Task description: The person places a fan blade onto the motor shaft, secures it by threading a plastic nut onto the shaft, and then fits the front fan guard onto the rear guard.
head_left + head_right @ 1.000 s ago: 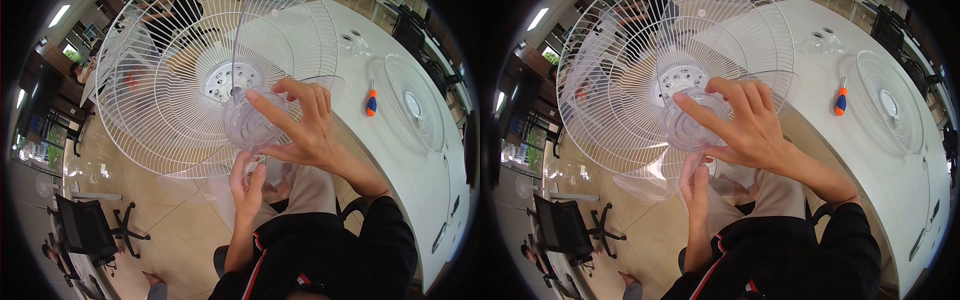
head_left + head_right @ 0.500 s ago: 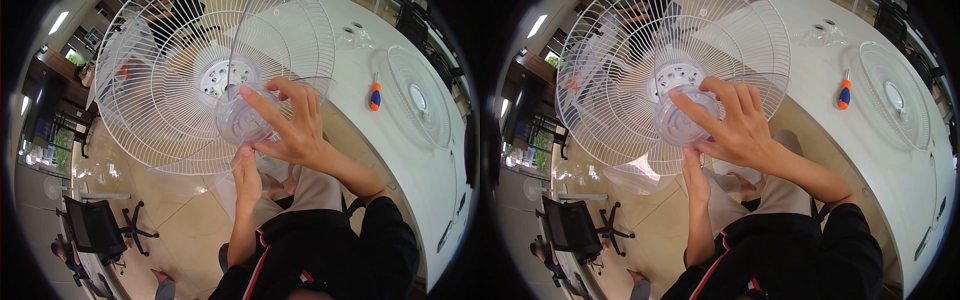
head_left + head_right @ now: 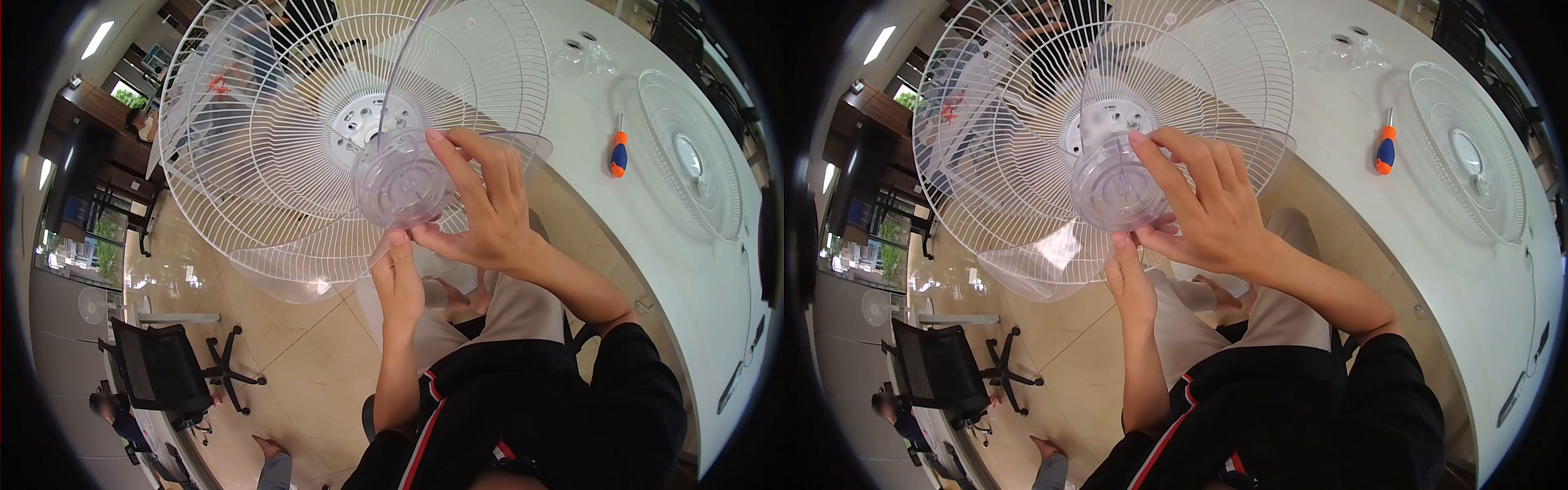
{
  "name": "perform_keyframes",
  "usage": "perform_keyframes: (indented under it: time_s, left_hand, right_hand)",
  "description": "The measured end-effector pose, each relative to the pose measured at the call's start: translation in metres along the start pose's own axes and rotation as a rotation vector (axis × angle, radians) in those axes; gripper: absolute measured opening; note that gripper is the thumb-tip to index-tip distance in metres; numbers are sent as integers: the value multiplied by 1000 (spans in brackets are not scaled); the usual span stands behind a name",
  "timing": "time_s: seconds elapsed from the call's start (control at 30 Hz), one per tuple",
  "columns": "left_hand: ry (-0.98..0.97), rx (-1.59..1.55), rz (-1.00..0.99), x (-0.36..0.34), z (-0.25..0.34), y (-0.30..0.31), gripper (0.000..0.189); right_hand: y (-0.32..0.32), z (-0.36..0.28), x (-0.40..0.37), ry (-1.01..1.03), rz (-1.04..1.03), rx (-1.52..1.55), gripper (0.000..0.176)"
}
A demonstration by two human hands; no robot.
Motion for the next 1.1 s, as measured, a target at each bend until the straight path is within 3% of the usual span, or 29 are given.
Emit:
perform_keyframes:
  time_s: [0.1,0.2,0.5,0.6,1.0,1.1]
  left_hand:
    - [-16,59,56,2,-1,1,65]
    - [-73,-4,66,7,-2,2,51]
    - [-87,33,39,19,-2,4,53]
    - [-70,79,29,21,0,2,63]
    - [-70,63,62,29,-4,8,56]
    - [-90,106,104,28,-2,8,46]
  right_hand:
    - [-1,1,-3,-12,-34,6,92]
    - [-3,2,-3,-9,-19,4,92]
    - [-12,6,-5,-43,-13,20,92]
    - [-16,7,-6,-55,-20,20,92]
    - [-27,8,-7,-82,11,39,94]
    - [-28,7,-11,-101,9,55,96]
Point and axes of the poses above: each hand's wrist, its own x-axis towards the middle knuckle, its own y-axis out of the back of the hand, z = x × y, the point moved 2 cm from there along x, towards the middle knuckle, and after that the axes turned 10 degrees about -x, right-handed, at the moved point
